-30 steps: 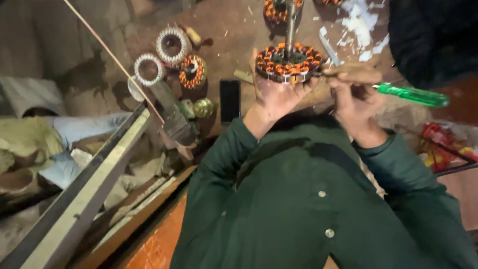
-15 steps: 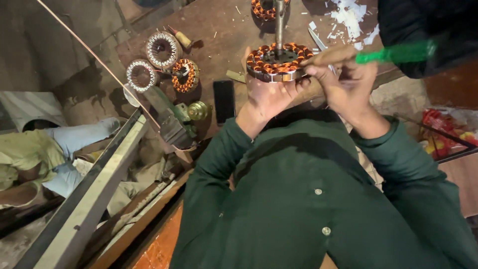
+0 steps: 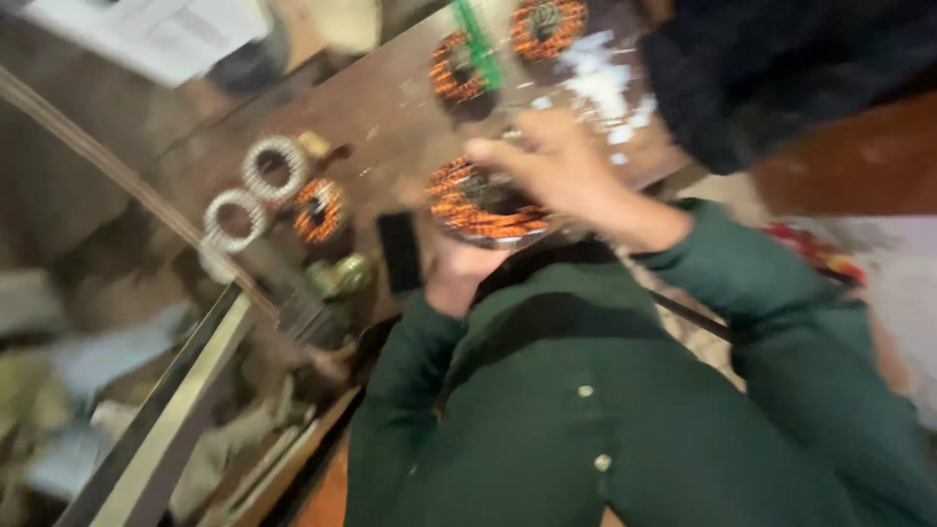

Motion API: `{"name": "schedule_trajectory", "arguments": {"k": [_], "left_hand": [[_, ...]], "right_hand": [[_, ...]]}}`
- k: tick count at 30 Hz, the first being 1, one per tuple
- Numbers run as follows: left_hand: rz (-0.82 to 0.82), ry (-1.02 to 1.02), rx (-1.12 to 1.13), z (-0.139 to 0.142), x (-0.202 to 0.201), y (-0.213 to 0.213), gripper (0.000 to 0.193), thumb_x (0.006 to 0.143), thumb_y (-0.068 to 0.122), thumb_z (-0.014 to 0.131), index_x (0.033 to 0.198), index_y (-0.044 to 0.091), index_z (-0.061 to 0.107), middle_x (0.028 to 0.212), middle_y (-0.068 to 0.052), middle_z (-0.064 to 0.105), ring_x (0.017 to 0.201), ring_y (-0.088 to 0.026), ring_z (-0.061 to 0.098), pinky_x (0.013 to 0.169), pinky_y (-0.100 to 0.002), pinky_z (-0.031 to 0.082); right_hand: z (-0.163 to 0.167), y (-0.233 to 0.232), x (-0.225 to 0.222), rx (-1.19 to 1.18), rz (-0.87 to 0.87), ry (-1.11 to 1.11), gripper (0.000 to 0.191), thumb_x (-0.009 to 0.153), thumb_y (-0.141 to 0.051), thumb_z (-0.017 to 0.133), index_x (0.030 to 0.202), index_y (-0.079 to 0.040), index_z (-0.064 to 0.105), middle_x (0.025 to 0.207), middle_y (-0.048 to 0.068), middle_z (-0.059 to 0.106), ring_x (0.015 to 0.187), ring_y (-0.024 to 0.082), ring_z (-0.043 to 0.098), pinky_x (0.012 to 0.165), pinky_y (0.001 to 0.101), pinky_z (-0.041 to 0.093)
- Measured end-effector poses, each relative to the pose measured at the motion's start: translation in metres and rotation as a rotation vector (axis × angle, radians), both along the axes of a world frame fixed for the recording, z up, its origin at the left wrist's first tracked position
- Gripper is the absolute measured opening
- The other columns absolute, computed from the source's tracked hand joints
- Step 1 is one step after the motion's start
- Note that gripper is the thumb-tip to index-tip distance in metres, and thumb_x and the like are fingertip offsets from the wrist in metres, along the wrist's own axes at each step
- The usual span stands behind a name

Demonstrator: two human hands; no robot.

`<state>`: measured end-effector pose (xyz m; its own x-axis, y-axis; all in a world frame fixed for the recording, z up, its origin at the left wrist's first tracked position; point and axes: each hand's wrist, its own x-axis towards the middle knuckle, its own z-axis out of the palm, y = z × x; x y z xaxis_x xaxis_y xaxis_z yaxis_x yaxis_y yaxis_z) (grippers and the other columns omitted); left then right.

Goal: The person winds copper wire around a motor stator core, using a screwdriver to adjust the winding and scissors to trim the wire. They insert a small white insulating piece into the stator slots and continue winding and trimming the wire.

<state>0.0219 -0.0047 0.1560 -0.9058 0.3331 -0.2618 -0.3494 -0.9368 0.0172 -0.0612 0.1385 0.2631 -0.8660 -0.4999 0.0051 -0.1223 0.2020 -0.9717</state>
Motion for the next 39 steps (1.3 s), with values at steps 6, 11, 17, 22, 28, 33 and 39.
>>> {"name": "schedule_trajectory", "arguments": {"k": [6, 11, 17, 22, 28, 33, 39], "left_hand": [[0.278, 0.161, 0.034, -0.006, 0.009, 0.016, 0.09, 0.094, 0.084, 0.047, 0.147, 0.012, 0.054, 0.145, -0.02, 0.057, 0.132, -0.041, 0.054, 0.119, -0.071, 0.032], [0.34, 0.28, 0.274, -0.005, 0.011, 0.017, 0.093, 0.101, 0.082, 0.041, 0.146, 0.002, 0.053, 0.143, -0.021, 0.06, 0.134, -0.04, 0.057, 0.113, -0.063, 0.04], [0.166, 0.356, 0.318, -0.004, -0.008, 0.027, 0.1, 0.104, 0.084, 0.04, 0.151, -0.004, 0.049, 0.146, -0.024, 0.058, 0.133, -0.039, 0.055, 0.114, -0.057, 0.046], [0.134, 0.285, 0.248, 0.006, -0.007, 0.032, 0.099, 0.1, 0.087, 0.042, 0.152, 0.003, 0.048, 0.154, -0.025, 0.052, 0.141, -0.041, 0.052, 0.111, -0.059, 0.048], [0.116, 0.252, 0.243, 0.017, -0.01, 0.037, 0.102, 0.099, 0.089, 0.043, 0.149, 0.0, 0.047, 0.154, -0.024, 0.05, 0.139, -0.041, 0.054, 0.108, -0.057, 0.05], [0.115, 0.286, 0.181, 0.013, -0.011, 0.042, 0.099, 0.099, 0.088, 0.043, 0.144, 0.0, 0.051, 0.141, -0.023, 0.057, 0.135, -0.038, 0.057, 0.108, -0.052, 0.051], [0.072, 0.313, 0.341, 0.005, -0.017, 0.048, 0.099, 0.104, 0.081, 0.041, 0.145, -0.008, 0.051, 0.131, -0.025, 0.061, 0.124, -0.032, 0.06, 0.11, -0.043, 0.051]], "right_hand": [[0.012, 0.019, -0.022, 0.214, -0.321, 0.986, 0.035, 0.12, -0.027, 0.035, 0.13, -0.004, 0.059, 0.102, 0.017, 0.069, 0.091, 0.027, 0.063, 0.086, 0.038, 0.051], [-0.017, 0.041, 0.038, -0.517, -0.142, 0.024, 0.011, 0.121, -0.01, 0.053, 0.118, -0.004, 0.044, 0.096, 0.008, 0.058, 0.081, 0.012, 0.062, 0.073, 0.0255, 0.054], [-0.053, 0.038, 0.059, -0.466, -0.123, 0.441, 0.029, 0.104, 0.008, 0.061, 0.113, -0.005, 0.036, 0.111, 0.022, 0.069, 0.098, 0.028, 0.071, 0.084, 0.0377, 0.059], [-0.045, 0.045, 0.048, -0.37, -0.094, 0.717, 0.031, 0.095, 0.013, 0.066, 0.11, -0.004, 0.045, 0.104, 0.023, 0.072, 0.101, 0.039, 0.074, 0.087, 0.0466, 0.058], [-0.037, 0.043, 0.044, -0.419, -0.12, 0.835, 0.029, 0.093, 0.015, 0.07, 0.105, -0.002, 0.051, 0.101, 0.021, 0.074, 0.097, 0.033, 0.075, 0.09, 0.0464, 0.06], [-0.02, 0.058, 0.039, -0.156, -0.052, 0.938, 0.022, 0.089, 0.012, 0.074, 0.094, -0.004, 0.06, 0.099, 0.018, 0.076, 0.096, 0.033, 0.074, 0.086, 0.0442, 0.059], [-0.016, 0.067, 0.029, -0.192, -0.016, 0.578, 0.016, 0.098, 0.013, 0.071, 0.101, 0.002, 0.06, 0.098, 0.017, 0.072, 0.096, 0.026, 0.075, 0.079, 0.0336, 0.058]]}}
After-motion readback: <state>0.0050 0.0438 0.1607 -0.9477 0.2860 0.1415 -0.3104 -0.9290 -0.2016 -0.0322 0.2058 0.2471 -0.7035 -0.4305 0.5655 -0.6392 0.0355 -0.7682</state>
